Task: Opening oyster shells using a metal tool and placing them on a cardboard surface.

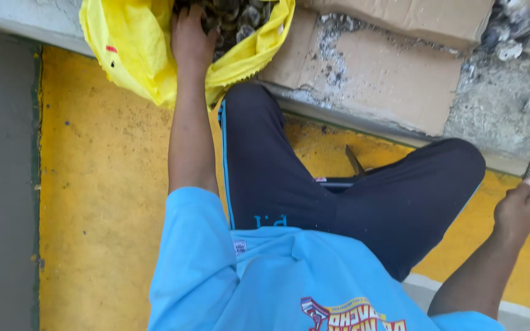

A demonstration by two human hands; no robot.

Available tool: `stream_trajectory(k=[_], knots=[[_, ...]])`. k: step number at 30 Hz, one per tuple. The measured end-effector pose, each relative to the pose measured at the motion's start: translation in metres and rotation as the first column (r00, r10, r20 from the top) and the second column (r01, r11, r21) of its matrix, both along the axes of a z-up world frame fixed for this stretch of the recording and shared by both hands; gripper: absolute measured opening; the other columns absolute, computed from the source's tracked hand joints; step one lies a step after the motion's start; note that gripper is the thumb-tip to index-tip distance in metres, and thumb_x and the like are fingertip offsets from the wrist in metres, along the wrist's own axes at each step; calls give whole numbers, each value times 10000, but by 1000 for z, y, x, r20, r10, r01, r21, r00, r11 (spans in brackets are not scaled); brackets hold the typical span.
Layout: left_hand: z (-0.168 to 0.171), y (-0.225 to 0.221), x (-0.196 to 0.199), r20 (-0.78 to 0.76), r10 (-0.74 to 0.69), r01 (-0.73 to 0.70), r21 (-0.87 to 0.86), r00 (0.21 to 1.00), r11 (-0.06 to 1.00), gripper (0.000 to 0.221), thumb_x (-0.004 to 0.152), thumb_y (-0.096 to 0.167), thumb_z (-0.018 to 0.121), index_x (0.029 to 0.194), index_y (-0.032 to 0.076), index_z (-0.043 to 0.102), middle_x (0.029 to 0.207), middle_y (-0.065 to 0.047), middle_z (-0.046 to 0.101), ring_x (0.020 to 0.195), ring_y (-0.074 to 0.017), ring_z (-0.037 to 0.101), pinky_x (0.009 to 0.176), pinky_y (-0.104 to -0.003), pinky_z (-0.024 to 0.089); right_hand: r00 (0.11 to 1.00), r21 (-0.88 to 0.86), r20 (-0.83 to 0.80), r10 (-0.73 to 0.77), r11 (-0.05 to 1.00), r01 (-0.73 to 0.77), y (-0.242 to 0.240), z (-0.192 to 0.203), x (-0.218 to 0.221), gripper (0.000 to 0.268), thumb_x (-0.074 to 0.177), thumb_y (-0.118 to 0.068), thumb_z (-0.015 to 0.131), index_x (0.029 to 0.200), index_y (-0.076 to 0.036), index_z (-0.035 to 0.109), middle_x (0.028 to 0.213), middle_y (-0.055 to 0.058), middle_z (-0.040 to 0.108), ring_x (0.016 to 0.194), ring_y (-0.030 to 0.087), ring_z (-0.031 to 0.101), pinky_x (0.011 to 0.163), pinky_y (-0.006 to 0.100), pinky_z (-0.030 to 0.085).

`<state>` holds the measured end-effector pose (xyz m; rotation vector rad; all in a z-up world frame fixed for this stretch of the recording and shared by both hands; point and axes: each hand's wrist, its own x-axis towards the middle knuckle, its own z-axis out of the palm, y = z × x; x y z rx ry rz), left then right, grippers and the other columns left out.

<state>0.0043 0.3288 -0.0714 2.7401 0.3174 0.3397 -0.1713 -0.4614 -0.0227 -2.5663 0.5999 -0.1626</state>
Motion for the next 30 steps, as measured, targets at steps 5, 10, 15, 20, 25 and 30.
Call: stream_trajectory(k=[5,10,15,20,25,30], knots=[[10,-17,-5,202,71,9,-371,977,928,232,921,162,801,1001,28,631,854,-143,707,785,-345,699,691,-424,548,989,564,117,-85,826,4,22,6,6,267,1242,-202,389,1242,-6,569,804,-5,488,684,68,445,654,272,401],[10,-25,-3,116,211,-44,-776,971,629,186,1019,184,679,948,24,620,738,-97,671,625,-160,650,538,-301,551,974,766,229,3,616,-182,116,41,25,287,1281,-239,384,1261,-15,562,761,-24,452,680,72,454,712,260,456],[50,-62,-13,76,220,10,-958,973,287,113,1020,79,607,1126,47,585,943,-73,733,760,-111,706,638,-267,622,997,999,23,76,-24,-21,213,49,43,335,1218,-346,408,1294,-91,611,728,-44,485,694,114,522,865,406,515],[64,-153,-43,-44,72,-55,-985,996,161,320,1004,1,586,1309,96,565,1166,-104,666,939,-151,705,764,-274,662,973,968,-115,199,-199,155,276,20,33,228,1155,-298,475,1205,-119,605,699,-60,456,674,119,505,820,398,482],[22,-231,-71,-110,-167,-121,-991,980,-59,577,937,-52,627,1455,173,511,1242,-103,620,1017,-227,701,822,-288,642,924,983,-167,345,-17,184,291,9,23,138,1114,-220,563,1174,-104,606,698,-79,424,658,79,461,758,320,474],[-24,-242,-64,6,-267,128,-886,964,445,734,785,-2,852,1411,161,506,1210,-139,705,1123,-259,673,937,-356,547,874,971,-234,425,147,188,304,8,35,148,1063,-225,558,1120,-111,633,654,-72,414,598,66,427,669,271,447]])
